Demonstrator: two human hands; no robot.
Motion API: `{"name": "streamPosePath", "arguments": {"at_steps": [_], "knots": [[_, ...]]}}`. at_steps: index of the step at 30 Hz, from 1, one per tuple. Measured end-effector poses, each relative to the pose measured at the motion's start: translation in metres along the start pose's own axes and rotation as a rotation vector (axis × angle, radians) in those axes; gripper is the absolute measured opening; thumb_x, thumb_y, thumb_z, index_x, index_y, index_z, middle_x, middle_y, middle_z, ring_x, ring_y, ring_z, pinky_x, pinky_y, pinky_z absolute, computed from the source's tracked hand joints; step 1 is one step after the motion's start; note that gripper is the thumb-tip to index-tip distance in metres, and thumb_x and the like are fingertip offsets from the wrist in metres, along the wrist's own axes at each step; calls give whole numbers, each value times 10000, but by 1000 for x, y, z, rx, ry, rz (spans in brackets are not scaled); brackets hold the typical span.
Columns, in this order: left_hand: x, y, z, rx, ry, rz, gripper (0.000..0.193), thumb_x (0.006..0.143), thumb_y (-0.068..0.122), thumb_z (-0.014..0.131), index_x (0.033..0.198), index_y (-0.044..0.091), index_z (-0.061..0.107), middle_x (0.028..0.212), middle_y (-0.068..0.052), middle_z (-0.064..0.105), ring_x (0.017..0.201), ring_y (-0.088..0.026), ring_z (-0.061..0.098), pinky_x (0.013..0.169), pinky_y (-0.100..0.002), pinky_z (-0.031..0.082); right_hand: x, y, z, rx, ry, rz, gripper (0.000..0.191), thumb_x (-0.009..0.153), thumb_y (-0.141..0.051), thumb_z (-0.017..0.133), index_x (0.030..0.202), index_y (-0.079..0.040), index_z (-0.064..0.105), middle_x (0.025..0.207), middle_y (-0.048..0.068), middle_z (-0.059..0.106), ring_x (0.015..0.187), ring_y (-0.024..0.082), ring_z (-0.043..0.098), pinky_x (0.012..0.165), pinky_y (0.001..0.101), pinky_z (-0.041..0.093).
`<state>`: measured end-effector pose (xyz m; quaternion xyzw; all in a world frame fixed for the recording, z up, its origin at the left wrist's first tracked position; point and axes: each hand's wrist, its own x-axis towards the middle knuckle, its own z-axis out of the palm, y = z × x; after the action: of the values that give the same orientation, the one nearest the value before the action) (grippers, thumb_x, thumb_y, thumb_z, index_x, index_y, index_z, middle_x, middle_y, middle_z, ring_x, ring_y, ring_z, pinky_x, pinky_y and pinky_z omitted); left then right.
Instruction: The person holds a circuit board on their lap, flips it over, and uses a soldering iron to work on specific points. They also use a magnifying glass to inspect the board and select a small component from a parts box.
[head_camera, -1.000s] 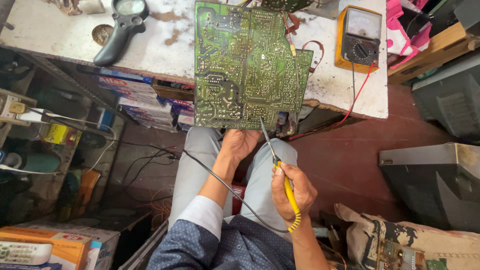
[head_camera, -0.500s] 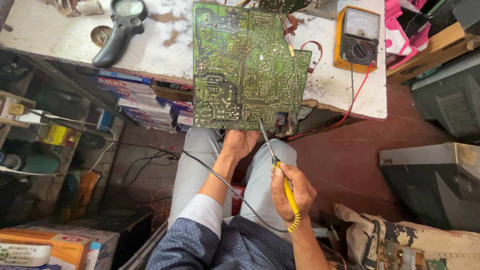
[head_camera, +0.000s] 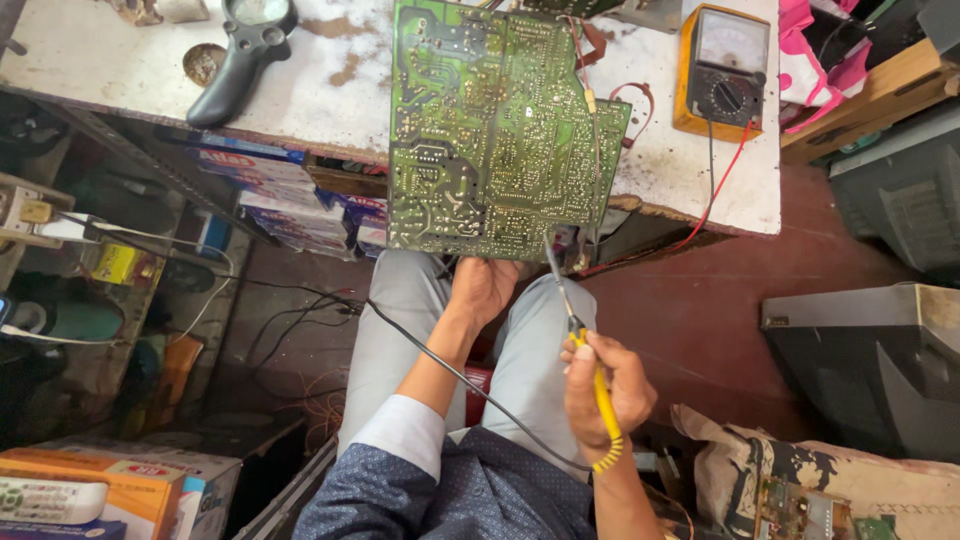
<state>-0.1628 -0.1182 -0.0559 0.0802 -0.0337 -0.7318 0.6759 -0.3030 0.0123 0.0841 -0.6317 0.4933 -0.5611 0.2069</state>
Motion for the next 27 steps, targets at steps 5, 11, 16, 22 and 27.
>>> {"name": "streamPosePath", "arguments": {"at_steps": [5, 11, 16, 22, 27], "knots": [[-2, -4, 6, -21, 120, 16, 246, 1088, 171, 482, 1193, 4, 628, 1188, -104, 703, 1079, -207, 665, 952, -364, 531, 0, 3, -6, 64, 27, 88, 145, 1029, -70, 627, 1125, 38, 637, 924, 158, 741, 756, 153, 717, 706, 271, 609], [-6, -9, 9, 22, 171, 42, 260, 1074, 142, 442, 1220, 5, 607, 1197, -126, 691, 1084, -247, 655, 941, -398, 523, 6, 12, -8, 362, 107, 255, 172, 1037, -158, 601, 1091, 5, 582, 880, 150, 716, 710, 155, 682, 623, 268, 568], [-11, -11, 12, 9, 227, 21, 279, 1060, 163, 426, 1208, 1, 598, 1217, -126, 689, 1104, -270, 658, 979, -421, 534, 40, 82, -35, 1122, 249, 524, 251, 1048, -248, 632, 997, -7, 585, 797, 114, 637, 638, 140, 565, 563, 235, 474], [-11, -18, 17, -21, 287, 131, 214, 1049, 139, 471, 1179, 48, 614, 1146, -99, 688, 1005, -258, 658, 823, -400, 543, 74, 178, -40, 1675, 289, 690, 237, 1093, -217, 638, 1041, 10, 592, 885, 72, 587, 741, 113, 536, 652, 201, 505], [31, -10, 31, -62, 460, 234, 156, 998, 135, 534, 1121, 93, 620, 1071, -53, 682, 922, -222, 661, 722, -374, 552, 75, 183, -33, 1524, 403, 744, 247, 1045, -226, 638, 1026, 19, 606, 922, 97, 613, 754, 135, 562, 630, 200, 524]]}}
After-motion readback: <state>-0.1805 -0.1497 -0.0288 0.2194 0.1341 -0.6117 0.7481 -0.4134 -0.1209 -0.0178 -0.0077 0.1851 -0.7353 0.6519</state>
